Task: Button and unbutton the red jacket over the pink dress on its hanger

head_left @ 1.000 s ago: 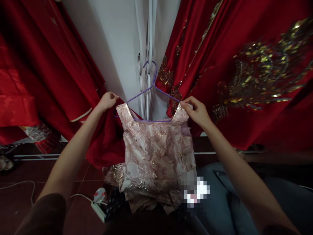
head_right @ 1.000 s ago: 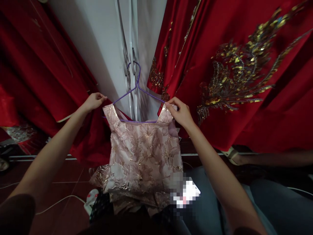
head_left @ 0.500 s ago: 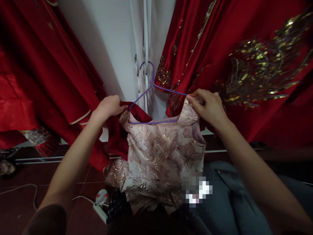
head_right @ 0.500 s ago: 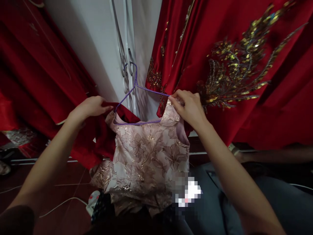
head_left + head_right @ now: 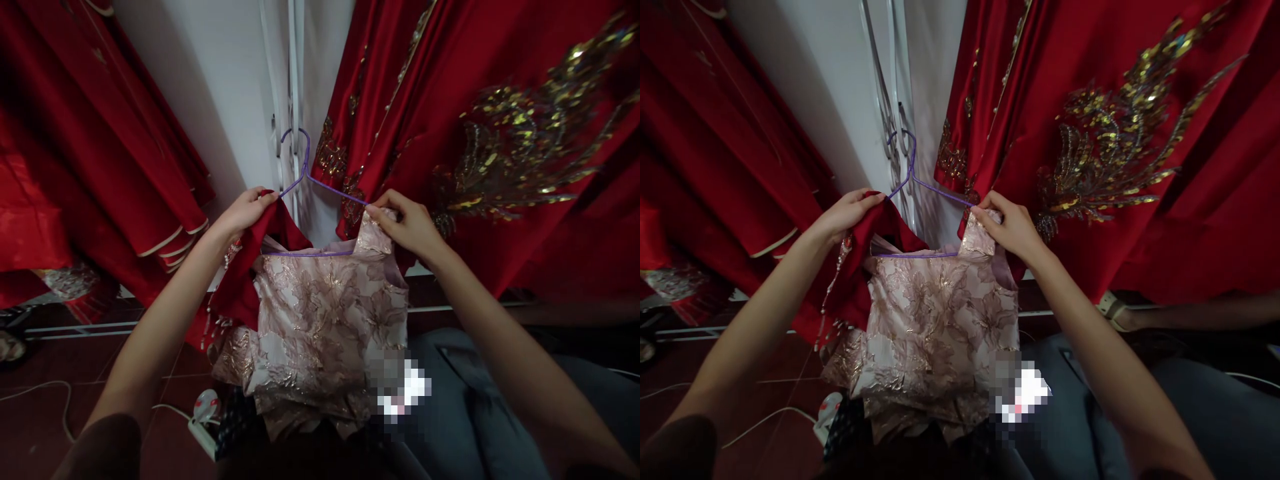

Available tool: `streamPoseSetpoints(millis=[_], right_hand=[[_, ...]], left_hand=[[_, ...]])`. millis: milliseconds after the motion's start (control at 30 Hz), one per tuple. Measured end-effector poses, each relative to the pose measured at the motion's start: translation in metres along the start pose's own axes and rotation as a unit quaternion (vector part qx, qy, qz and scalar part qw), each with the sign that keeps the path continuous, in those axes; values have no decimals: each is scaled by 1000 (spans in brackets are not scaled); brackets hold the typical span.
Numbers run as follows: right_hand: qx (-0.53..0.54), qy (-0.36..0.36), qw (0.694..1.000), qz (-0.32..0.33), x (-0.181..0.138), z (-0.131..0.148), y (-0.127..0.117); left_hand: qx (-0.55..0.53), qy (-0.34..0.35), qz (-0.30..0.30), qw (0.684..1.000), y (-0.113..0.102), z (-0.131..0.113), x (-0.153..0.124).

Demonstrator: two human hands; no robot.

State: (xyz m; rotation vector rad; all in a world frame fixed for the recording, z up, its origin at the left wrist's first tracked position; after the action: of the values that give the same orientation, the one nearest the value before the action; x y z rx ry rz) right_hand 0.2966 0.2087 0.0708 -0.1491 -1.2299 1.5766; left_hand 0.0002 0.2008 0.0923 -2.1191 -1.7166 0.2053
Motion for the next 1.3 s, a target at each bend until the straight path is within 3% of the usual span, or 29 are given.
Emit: streamPoseSetpoints(millis=[100,200,267,333,433,633,733,867,933,967,1067,1167,1300], right_hand=[[20,-15,999,34,1,5,-2],[-12,-12,999,29,-2,13,-9],[-41,-13,999,12,-5,19,-12],[-59,-17,998,5,-7,23,-12],[-61,-18,998,6,-6,26,-9],[-25,-18,999,29,-2,21,-3],[15,-20,999,25,1,13,3],[33,6,999,17,21,-9,6],[40,56,995,70,41,-25,7],[57,91,986,128,52,-32,10],[157,157,907,358,82,-44,24],[212,130,831,498,100,-34,44],[215,94,784,575,102,-10,76]], left_hand=[[51,17,-12,999,-8,4,-6],[217,8,-22,976,-31,11,-16],[344,-45,-38,937,-50,17,-22],[414,-126,-15,901,-63,23,-26],[402,-187,59,894,-62,25,-26],[187,-30,4,982,-21,0,-7],[154,52,3,987,-6,-8,4],[226,114,-26,967,-12,0,11],[231,75,22,970,-20,9,10],[219,39,59,973,-23,13,8],[179,-44,138,973,-30,18,0],[208,-39,152,965,-33,15,-4],[278,17,129,952,-34,14,-5]])
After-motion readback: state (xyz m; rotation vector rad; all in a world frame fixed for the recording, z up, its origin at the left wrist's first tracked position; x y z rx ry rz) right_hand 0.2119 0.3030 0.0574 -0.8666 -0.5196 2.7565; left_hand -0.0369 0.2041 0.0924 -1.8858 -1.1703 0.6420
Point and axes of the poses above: each hand's wrist, its own x-axis towards the middle knuckle, its own y-axis out of the palm, z = x × y, the point moved 2 cm from there along x, towards the middle knuckle, and after that the axes turned 14 degrees about z, right-handed, at the moved point
